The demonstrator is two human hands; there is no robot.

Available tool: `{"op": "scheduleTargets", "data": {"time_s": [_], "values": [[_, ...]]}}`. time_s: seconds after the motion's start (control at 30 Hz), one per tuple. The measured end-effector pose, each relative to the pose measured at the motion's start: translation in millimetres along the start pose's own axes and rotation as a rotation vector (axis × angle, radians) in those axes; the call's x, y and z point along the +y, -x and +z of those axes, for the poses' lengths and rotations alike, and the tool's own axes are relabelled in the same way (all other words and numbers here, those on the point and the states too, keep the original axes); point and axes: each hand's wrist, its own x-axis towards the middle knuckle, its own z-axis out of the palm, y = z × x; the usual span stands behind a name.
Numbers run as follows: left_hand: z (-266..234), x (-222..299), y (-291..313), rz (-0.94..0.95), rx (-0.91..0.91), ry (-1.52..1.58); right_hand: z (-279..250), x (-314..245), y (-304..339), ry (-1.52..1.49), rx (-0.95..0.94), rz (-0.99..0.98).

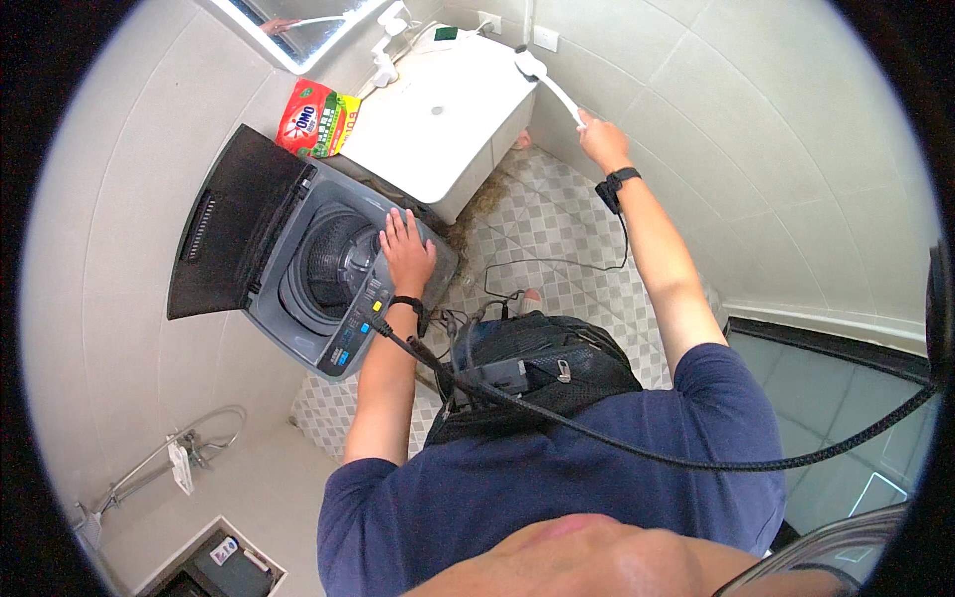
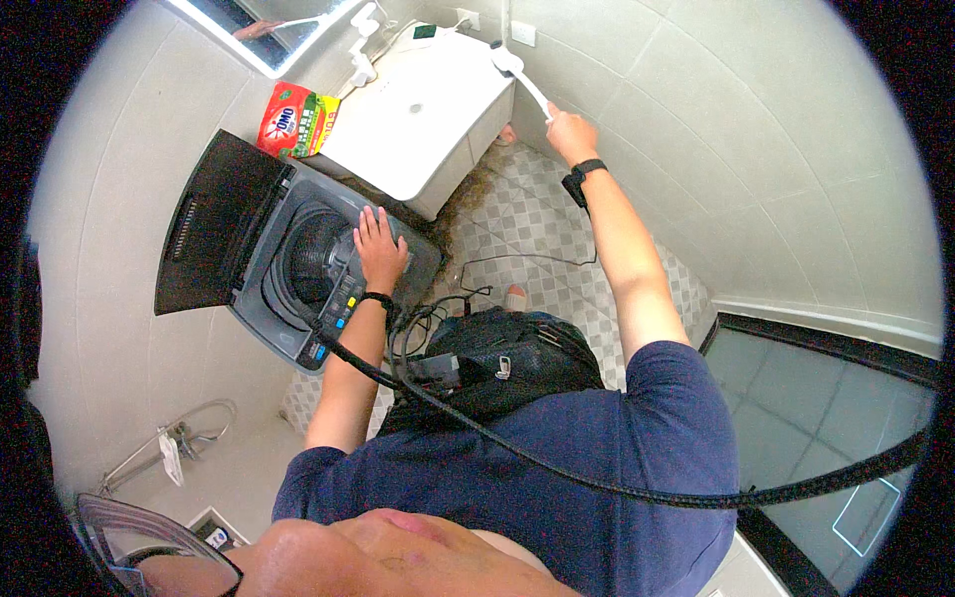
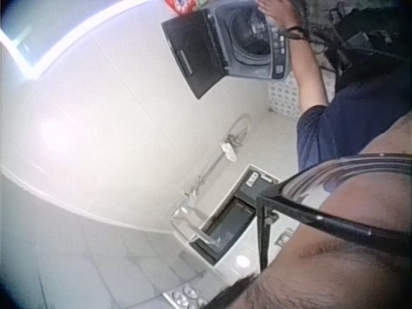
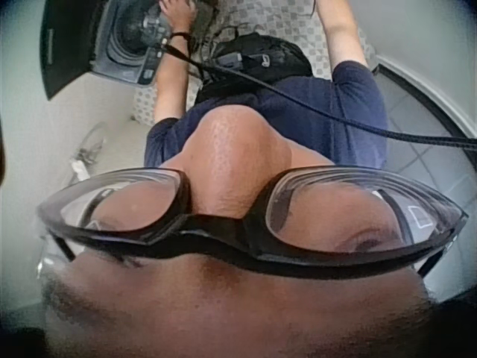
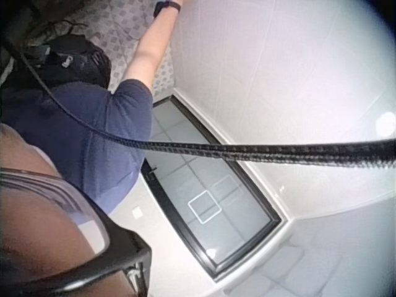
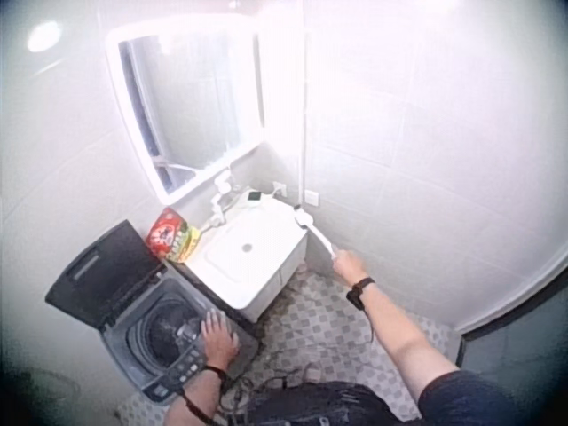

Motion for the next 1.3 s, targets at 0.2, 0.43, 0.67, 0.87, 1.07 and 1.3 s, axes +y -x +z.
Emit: {"op": "scheduleTargets", "data": {"time_s": [0.2,0.43,0.67,0.87,1.07,1.3], "values": [[4.8,-0.4,0.8,-0.001,0.027,0.006,9.6,-18.4,67.0,-0.177,-0.183,-0.252],[0.1,1.6,-3.1,-0.007,0.014,0.005,-14.7,7.5,19.0,0.063,-0.001,-0.162],[1.0,1.4,-1.6,-0.033,-0.026,0.043,3.2,28.8,-15.0,-0.054,0.018,-0.016],[2.4,-4.0,-1.9,-0.007,-0.007,0.007,25.3,-38.5,8.0,-0.237,-0.097,-0.090],[6.6,-11.4,-0.9,0.004,-0.041,0.076,54.4,-104.4,21.5,-0.150,-0.220,-0.210],[5.5,-17.3,1.9,0.033,-0.017,0.095,100.2,-160.4,-10.6,-0.109,-0.206,-0.178]]}}
